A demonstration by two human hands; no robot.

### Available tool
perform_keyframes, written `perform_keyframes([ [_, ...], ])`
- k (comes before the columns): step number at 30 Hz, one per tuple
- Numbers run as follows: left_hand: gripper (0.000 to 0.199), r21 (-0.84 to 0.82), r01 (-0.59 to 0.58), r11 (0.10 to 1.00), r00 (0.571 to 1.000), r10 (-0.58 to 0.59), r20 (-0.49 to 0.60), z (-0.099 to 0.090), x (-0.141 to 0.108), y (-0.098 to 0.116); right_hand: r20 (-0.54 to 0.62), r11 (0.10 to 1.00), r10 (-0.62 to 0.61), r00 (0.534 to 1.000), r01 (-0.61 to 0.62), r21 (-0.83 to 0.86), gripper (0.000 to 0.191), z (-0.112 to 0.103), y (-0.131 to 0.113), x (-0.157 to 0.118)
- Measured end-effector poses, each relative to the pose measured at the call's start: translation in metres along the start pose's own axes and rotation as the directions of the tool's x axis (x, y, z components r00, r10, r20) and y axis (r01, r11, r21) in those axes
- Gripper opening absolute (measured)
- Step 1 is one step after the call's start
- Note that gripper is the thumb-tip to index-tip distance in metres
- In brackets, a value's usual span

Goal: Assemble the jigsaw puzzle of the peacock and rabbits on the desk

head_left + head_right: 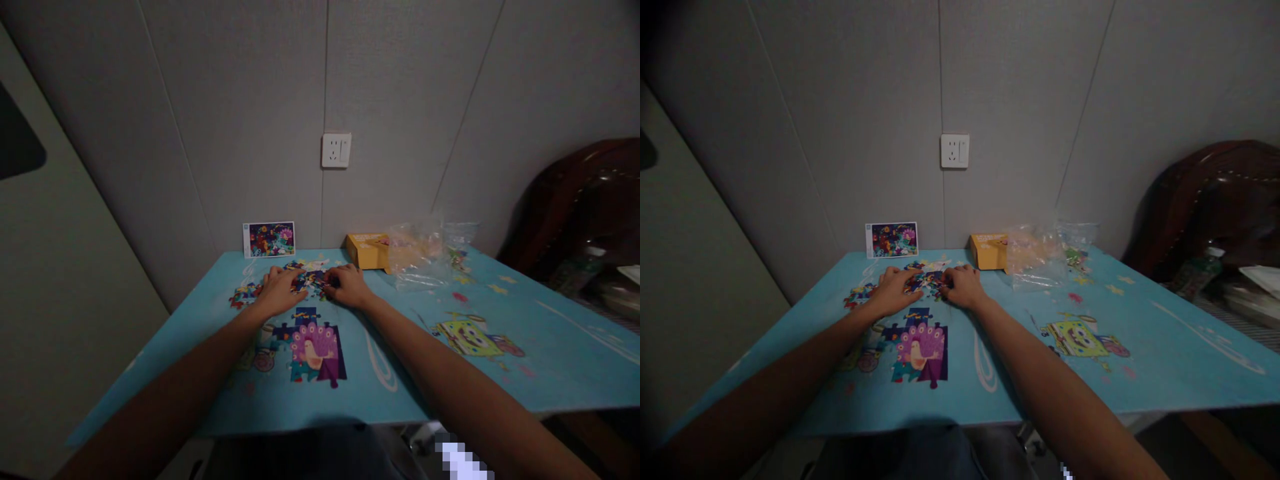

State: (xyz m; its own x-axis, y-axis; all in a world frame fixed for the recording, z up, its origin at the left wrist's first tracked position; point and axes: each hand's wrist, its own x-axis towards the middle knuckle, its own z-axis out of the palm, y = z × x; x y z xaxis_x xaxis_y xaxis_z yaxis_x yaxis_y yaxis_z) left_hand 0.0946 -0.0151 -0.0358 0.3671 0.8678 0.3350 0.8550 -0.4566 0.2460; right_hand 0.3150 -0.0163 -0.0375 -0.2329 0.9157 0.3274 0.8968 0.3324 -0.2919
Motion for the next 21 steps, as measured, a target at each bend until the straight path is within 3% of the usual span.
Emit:
perform_keyframes([
  [5, 0.058, -0.101, -0.034, 0.994, 0.998, 0.029, -0.048, -0.012, -0.005, -0.008, -0.021, 1.000, 0.008, 1.000, -0.008, -0.020, 0.023, 0.003, 0.002, 0.002],
  [9, 0.035, -0.184, -0.088, 0.979, 0.991, 0.068, -0.111, -0.016, -0.001, -0.021, -0.054, 1.000, 0.015, 0.998, -0.016, -0.017, 0.023, 0.002, 0.002, 0.003],
  [12, 0.023, -0.160, -0.150, 0.976, 0.975, 0.118, -0.189, -0.017, 0.002, -0.029, -0.104, 0.999, 0.043, 0.994, -0.044, -0.008, 0.026, 0.000, 0.003, 0.003],
  [15, 0.023, -0.097, -0.211, 0.973, 0.949, 0.180, -0.258, -0.020, 0.002, -0.033, -0.139, 0.995, 0.093, 0.986, -0.095, -0.007, 0.028, -0.002, 0.004, 0.003],
  [18, 0.020, -0.068, -0.243, 0.968, 0.948, 0.222, -0.229, -0.024, 0.000, -0.033, -0.175, 0.987, 0.154, 0.973, -0.159, -0.020, 0.028, -0.003, 0.004, 0.003],
  [21, 0.015, -0.032, -0.258, 0.966, 0.959, 0.252, -0.129, -0.026, -0.003, -0.030, -0.214, 0.985, 0.164, 0.963, -0.170, -0.014, 0.026, -0.004, 0.002, 0.001],
])
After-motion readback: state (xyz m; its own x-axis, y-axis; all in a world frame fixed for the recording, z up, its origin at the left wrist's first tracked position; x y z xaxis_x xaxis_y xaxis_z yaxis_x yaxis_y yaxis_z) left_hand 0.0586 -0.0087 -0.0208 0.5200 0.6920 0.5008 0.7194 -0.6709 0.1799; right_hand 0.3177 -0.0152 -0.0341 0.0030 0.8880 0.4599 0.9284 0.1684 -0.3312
